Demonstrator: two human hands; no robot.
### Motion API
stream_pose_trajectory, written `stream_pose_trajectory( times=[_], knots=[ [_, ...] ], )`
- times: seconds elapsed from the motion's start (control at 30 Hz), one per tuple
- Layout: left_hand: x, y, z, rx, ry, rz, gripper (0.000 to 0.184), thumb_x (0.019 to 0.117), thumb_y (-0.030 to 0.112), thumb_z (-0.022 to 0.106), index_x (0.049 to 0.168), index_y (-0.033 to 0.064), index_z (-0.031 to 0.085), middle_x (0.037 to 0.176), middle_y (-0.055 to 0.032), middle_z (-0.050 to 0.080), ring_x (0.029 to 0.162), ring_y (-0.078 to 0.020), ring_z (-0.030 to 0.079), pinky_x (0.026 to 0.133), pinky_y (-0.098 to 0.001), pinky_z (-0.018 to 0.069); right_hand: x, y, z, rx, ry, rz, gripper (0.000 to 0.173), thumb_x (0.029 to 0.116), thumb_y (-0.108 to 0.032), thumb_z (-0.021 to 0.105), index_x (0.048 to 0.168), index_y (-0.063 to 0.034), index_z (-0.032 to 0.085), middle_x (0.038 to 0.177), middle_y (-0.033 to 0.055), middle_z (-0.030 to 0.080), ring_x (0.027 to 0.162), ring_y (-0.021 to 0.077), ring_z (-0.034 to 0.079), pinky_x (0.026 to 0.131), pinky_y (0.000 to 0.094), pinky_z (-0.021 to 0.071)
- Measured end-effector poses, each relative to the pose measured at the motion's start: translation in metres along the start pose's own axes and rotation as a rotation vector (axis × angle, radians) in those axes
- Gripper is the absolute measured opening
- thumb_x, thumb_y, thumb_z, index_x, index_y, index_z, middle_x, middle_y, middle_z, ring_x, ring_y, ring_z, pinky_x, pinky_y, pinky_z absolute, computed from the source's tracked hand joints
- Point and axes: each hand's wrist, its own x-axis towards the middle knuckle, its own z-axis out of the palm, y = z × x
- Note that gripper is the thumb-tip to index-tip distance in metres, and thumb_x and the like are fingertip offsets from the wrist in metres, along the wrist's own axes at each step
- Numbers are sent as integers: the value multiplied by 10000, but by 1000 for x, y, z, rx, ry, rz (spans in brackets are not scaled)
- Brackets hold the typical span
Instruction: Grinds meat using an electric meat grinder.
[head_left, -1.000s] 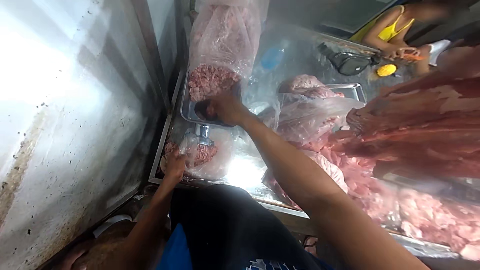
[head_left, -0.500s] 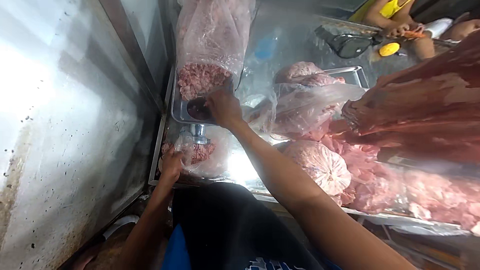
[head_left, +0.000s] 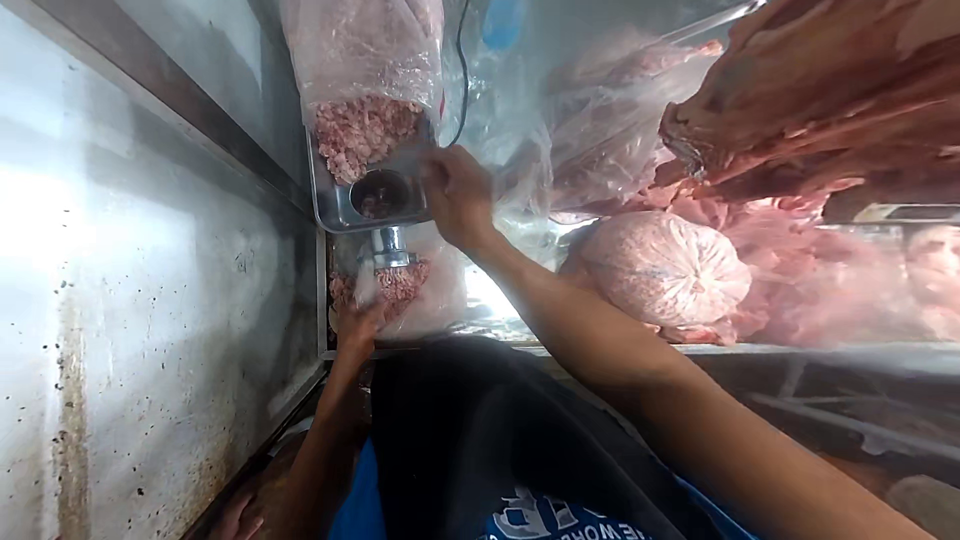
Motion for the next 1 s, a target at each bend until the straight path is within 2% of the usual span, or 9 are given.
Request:
stream_pose_trajectory(
  times=[0.07,0.2,0.23,0.33,0.47,0.6,0.77,0.87,1.0],
  knots=[
    [-6,-9,-5,31,-7,-37,385,1002,203,644,1298,-36,581,1093,-154,690,942,-182,692,831,-367,599,-48,6,-12,-59,75,89,281,1013,-168,573,1175,35,681,971,165,685,833,229,670,747,380,584],
    [5,8,-2,-349,125,-115,266,1077,149,480,1282,-18,512,995,-126,629,840,-182,644,751,-375,582,-121,38,-4,-114,-366,852,867,907,-586,688,1470,10,405,1356,285,546,1159,427,616,959,606,524],
    [12,22,2,-421,162,-72,245,1080,151,469,1268,3,516,971,-116,626,819,-189,645,739,-393,584,-128,46,1,-55,-463,1012,874,884,-580,729,1462,-4,416,1323,282,575,1121,428,641,928,620,536],
    [25,53,14,-457,216,65,153,1067,201,519,1149,80,566,876,-52,605,724,-160,617,673,-374,577,-143,53,12,292,-609,1196,358,974,-302,675,1117,23,632,908,172,694,733,252,701,682,437,607],
    [14,26,11,-48,133,64,296,1056,211,559,1239,-18,603,1013,-153,681,869,-218,684,780,-414,601,-124,30,0,488,-655,895,272,1031,-278,618,989,-21,696,822,92,683,741,164,657,736,394,564],
    [5,19,5,79,125,182,256,1069,157,517,1185,-29,648,1054,-129,711,933,-180,701,838,-380,599,-117,23,20,505,-761,664,328,1075,-300,553,944,-30,687,770,72,646,705,144,622,701,366,538],
    [33,8,21,762,-103,102,368,1089,249,455,1337,18,597,1262,-220,651,1165,-345,638,1007,-567,502,-135,40,74,-179,-1176,282,215,1001,-180,593,1100,-29,711,1118,199,704,1089,383,671,943,616,528],
    [29,13,19,1214,-212,-21,407,1036,262,514,1332,-6,592,1295,-241,635,1232,-396,604,1039,-602,469,-129,41,59,-412,-1466,306,275,951,-134,639,1203,-34,683,1195,237,678,1136,455,642,892,703,506],
    [22,30,-9,1108,-162,-98,443,1066,273,457,1337,-56,579,1346,-284,590,1296,-402,560,1092,-589,433,-128,61,16,-266,-1490,373,316,1058,-147,491,1254,63,622,1263,299,629,1221,475,593,1010,678,449]
  ],
)
